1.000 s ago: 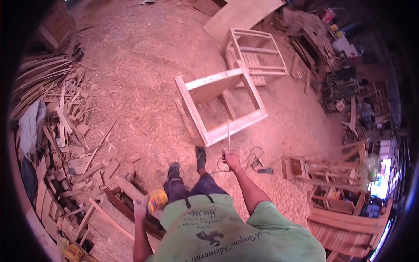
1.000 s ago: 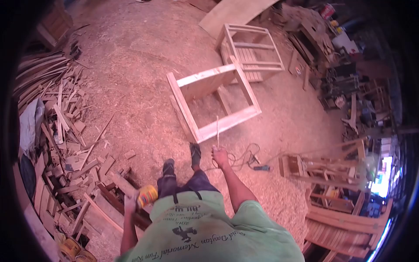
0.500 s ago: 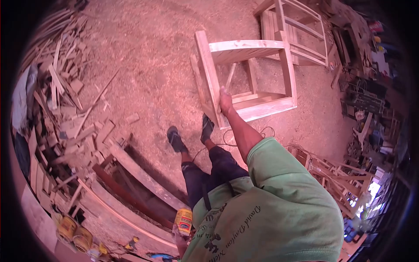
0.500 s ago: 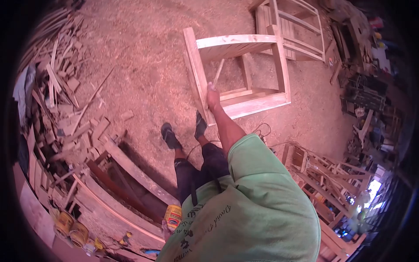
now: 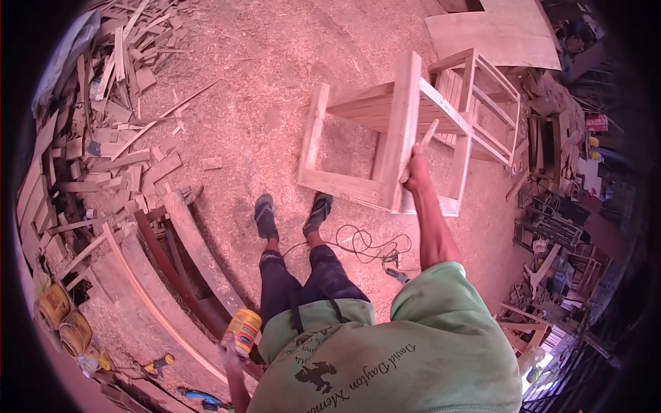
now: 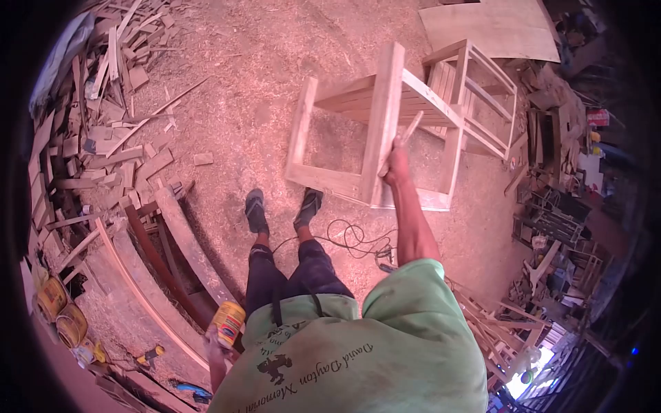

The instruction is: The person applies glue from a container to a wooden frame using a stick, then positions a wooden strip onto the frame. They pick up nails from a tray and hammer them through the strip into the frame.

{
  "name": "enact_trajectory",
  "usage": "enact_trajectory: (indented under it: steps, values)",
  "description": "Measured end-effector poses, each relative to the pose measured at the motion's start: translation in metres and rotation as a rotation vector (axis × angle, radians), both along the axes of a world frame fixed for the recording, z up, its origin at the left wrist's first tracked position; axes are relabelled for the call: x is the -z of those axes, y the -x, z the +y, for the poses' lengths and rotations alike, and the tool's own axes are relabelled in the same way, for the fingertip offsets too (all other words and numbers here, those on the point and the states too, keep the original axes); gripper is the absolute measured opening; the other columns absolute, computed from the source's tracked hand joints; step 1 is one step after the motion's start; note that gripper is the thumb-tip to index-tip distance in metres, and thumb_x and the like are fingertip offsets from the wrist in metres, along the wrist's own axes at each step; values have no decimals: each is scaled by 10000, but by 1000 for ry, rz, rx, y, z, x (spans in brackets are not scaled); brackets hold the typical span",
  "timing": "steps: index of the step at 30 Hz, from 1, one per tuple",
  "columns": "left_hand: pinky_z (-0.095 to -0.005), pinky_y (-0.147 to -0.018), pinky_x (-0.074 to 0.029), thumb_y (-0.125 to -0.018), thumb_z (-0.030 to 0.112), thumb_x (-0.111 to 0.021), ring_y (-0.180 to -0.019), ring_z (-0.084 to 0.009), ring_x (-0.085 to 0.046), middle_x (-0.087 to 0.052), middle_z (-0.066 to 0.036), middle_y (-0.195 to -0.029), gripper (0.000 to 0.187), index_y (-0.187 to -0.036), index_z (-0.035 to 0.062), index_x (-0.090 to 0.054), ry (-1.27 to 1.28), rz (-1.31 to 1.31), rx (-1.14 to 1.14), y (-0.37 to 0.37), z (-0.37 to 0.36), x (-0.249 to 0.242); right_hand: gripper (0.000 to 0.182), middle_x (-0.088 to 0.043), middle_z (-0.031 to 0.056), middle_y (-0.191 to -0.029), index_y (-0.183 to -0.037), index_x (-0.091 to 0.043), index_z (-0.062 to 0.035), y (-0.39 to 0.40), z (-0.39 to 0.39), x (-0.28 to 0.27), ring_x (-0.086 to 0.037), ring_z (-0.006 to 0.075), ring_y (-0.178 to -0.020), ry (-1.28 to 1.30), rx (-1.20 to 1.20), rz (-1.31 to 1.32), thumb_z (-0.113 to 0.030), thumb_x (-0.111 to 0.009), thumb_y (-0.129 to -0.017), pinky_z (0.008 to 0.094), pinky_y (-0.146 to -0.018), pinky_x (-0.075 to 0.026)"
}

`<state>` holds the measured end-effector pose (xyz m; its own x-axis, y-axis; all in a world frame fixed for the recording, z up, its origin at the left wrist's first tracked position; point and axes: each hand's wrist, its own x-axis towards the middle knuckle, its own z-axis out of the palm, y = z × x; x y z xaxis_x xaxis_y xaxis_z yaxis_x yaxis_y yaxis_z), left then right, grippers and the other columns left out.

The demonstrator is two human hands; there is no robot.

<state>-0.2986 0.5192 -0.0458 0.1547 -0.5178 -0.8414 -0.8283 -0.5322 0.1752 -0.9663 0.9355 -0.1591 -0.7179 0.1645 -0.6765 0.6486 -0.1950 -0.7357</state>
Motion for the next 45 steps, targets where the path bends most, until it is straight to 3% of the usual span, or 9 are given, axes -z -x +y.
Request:
enact_trajectory:
  steps: [6,10,13,16,21,23,29,32,45]
  values:
    - [-278,-464,-492,-951,678,-724,-757,-203,-653,-616,-148,-1101,753,-1301,80,-430,-46,6,236,75,-20,-16,674,-768,259,-1040,-1378,-612,23,15,68,-109,-775,391,-867,165,-198,-82,-555,-352,-1149,543,-794,-656]
    - [-289,-461,-481,-971,628,-735,-754,-196,-632,-586,-127,-1070,652,-1186,93,-430,-4,116,349,111,1,-29,778,-755,291,-1170,-1414,-587,68,-5,120,-43,-770,434,-912,285,-146,-181,-619,-400,-1101,578,-855,-648]
    - [-334,-497,-517,-979,567,-764,-777,-212,-635,-595,-143,-1103,649,-1252,69,-450,104,245,421,106,18,-24,732,-736,343,-1147,-1384,-598,67,-39,157,98,-765,467,-940,499,-4,-130,-585,-405,-1111,581,-853,-654]
    - [-357,-525,-545,-983,560,-762,-803,-224,-648,-608,-156,-1132,683,-1313,47,-454,194,289,567,58,14,-14,659,-755,287,-1081,-1366,-617,32,-113,145,53,-769,429,-916,498,16,-233,-542,-386,-1139,569,-840,-665]
    - [-352,-532,-570,-981,610,-734,-816,-240,-691,-638,-163,-1107,707,-1311,46,-464,40,239,313,116,53,-33,694,-731,350,-1079,-1404,-564,61,-137,189,62,-760,480,-931,490,162,-236,-549,-367,-1137,580,-869,-660]
    - [-310,-486,-545,-960,649,-734,-696,-207,-682,-653,-138,-1002,723,-1271,59,-457,18,96,426,150,56,-60,713,-723,370,-1072,-1407,-549,70,-142,195,78,-757,496,-931,543,164,-262,-563,-370,-1131,587,-875,-660]
    - [-273,-454,-467,-956,573,-788,-634,-127,-606,-634,-108,-935,680,-1218,40,-455,48,96,612,189,64,-63,650,-739,295,-1013,-1346,-599,32,-149,176,85,-763,468,-879,562,215,-237,-551,-405,-1133,604,-791,-665]
    - [-333,-607,-541,-965,525,-801,-794,-173,-640,-647,-135,-1016,653,-1199,13,-470,52,152,685,199,69,-50,648,-740,284,-1053,-1370,-600,18,-150,168,88,-762,451,-871,525,224,-230,-552,-399,-1137,599,-776,-664]
    - [-367,-842,-587,-977,460,-806,-1007,-225,-669,-649,-198,-1166,653,-1263,-28,-481,-46,226,567,239,94,-55,581,-715,170,-1309,-1493,-569,-56,-127,42,7,-720,327,-1153,589,195,-216,-506,-425,-1156,493,-1013,-601]
